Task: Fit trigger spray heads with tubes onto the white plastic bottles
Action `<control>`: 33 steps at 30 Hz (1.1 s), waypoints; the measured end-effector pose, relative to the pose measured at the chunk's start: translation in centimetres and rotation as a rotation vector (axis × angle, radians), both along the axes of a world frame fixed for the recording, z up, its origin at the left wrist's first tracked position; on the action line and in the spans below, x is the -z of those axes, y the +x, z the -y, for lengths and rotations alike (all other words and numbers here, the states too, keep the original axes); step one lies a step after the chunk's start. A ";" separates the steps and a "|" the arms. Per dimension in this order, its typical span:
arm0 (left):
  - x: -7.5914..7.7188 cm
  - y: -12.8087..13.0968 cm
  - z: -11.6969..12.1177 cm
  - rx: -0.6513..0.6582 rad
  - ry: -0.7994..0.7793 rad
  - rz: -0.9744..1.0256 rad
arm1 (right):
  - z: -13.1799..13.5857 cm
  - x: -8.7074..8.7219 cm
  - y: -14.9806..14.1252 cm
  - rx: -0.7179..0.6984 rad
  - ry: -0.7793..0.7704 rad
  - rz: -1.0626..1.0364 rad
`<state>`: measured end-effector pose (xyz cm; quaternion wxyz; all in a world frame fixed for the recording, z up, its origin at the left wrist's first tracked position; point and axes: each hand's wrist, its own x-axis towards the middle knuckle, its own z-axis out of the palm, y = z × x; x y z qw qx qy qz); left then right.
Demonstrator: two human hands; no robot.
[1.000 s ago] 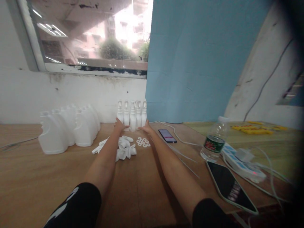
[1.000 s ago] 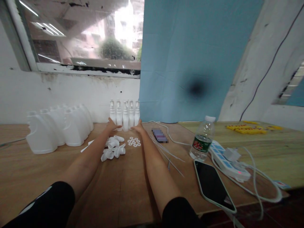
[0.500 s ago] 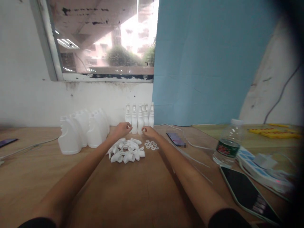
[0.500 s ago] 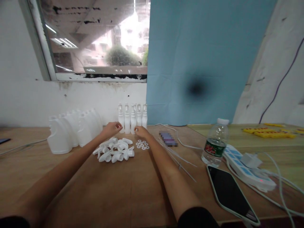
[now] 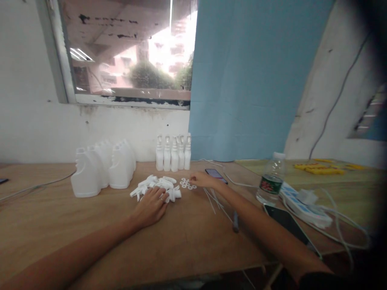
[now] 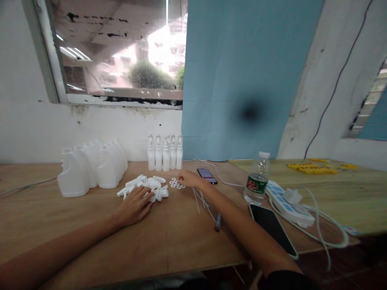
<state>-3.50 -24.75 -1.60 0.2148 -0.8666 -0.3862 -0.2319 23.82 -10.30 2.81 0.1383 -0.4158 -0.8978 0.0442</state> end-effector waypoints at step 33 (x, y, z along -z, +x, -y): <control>0.1 0.8 1.5 0.238 -0.682 0.530 | 3.4 4.5 0.0 -0.109 0.043 -0.178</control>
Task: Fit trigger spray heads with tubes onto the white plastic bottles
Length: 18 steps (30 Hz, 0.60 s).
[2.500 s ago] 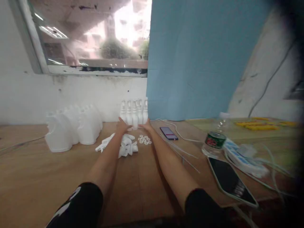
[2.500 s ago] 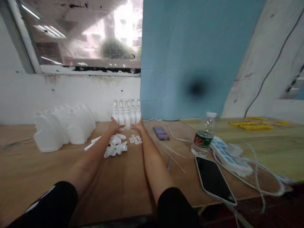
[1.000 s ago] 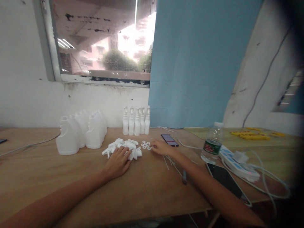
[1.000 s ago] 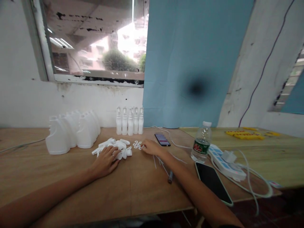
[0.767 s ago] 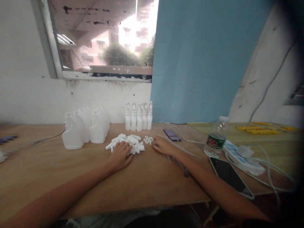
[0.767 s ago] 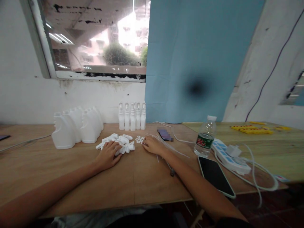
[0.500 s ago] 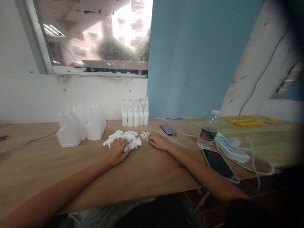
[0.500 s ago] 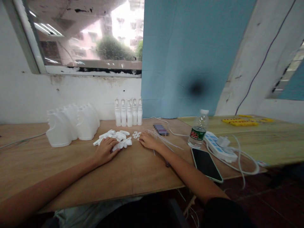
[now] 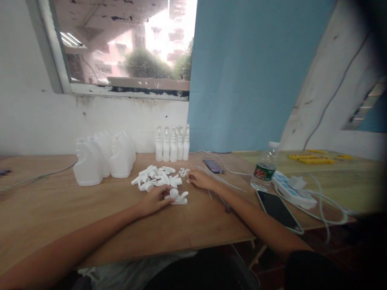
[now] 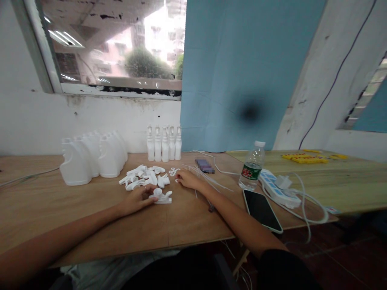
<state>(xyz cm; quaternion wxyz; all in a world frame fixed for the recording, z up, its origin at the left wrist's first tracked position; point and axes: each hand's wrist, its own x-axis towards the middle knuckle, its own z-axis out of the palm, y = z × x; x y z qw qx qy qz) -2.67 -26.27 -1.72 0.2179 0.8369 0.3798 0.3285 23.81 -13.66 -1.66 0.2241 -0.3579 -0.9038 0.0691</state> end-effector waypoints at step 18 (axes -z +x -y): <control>0.5 -0.3 -0.5 -0.018 0.028 -0.078 | 9.4 -3.7 -4.0 -0.532 0.139 -0.011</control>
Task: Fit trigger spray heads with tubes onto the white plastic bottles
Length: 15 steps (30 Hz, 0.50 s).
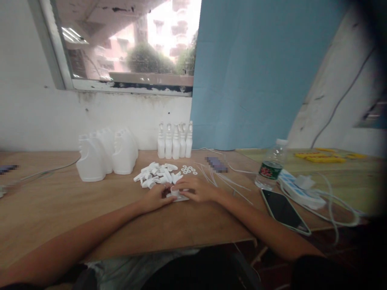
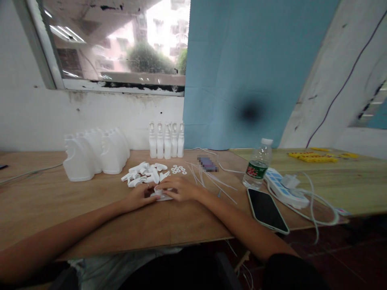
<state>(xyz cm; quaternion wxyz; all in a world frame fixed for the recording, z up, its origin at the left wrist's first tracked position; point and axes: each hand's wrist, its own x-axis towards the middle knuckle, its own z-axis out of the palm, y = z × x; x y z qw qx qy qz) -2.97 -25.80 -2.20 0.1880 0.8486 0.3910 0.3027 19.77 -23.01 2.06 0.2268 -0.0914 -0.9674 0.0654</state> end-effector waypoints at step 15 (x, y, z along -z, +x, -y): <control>-0.6 -0.3 0.7 0.097 0.106 -0.059 | -0.6 0.7 0.1 0.057 -0.137 -0.009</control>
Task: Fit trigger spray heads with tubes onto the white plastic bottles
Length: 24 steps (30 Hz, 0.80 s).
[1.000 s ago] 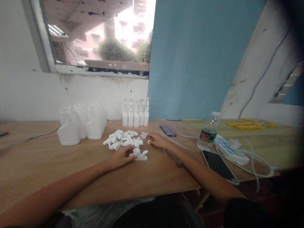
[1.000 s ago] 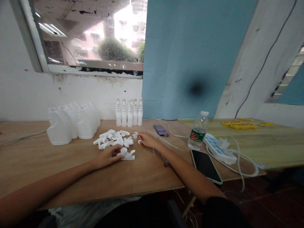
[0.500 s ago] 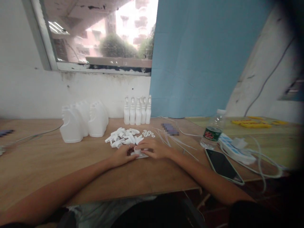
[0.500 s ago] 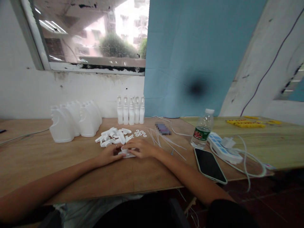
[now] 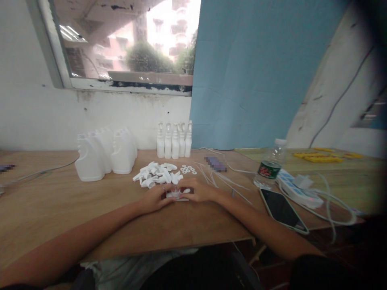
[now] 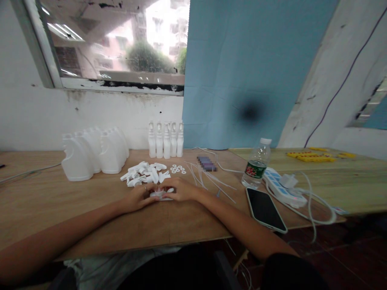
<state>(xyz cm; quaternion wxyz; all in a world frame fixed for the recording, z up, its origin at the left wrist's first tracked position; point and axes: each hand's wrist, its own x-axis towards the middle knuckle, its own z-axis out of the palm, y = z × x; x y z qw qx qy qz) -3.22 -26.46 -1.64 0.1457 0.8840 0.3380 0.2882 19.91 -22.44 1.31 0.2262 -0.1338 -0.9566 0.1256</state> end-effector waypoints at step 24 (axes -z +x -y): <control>0.3 -0.5 -0.4 0.024 0.051 -0.055 | -0.6 0.2 0.0 -0.009 -0.052 -0.025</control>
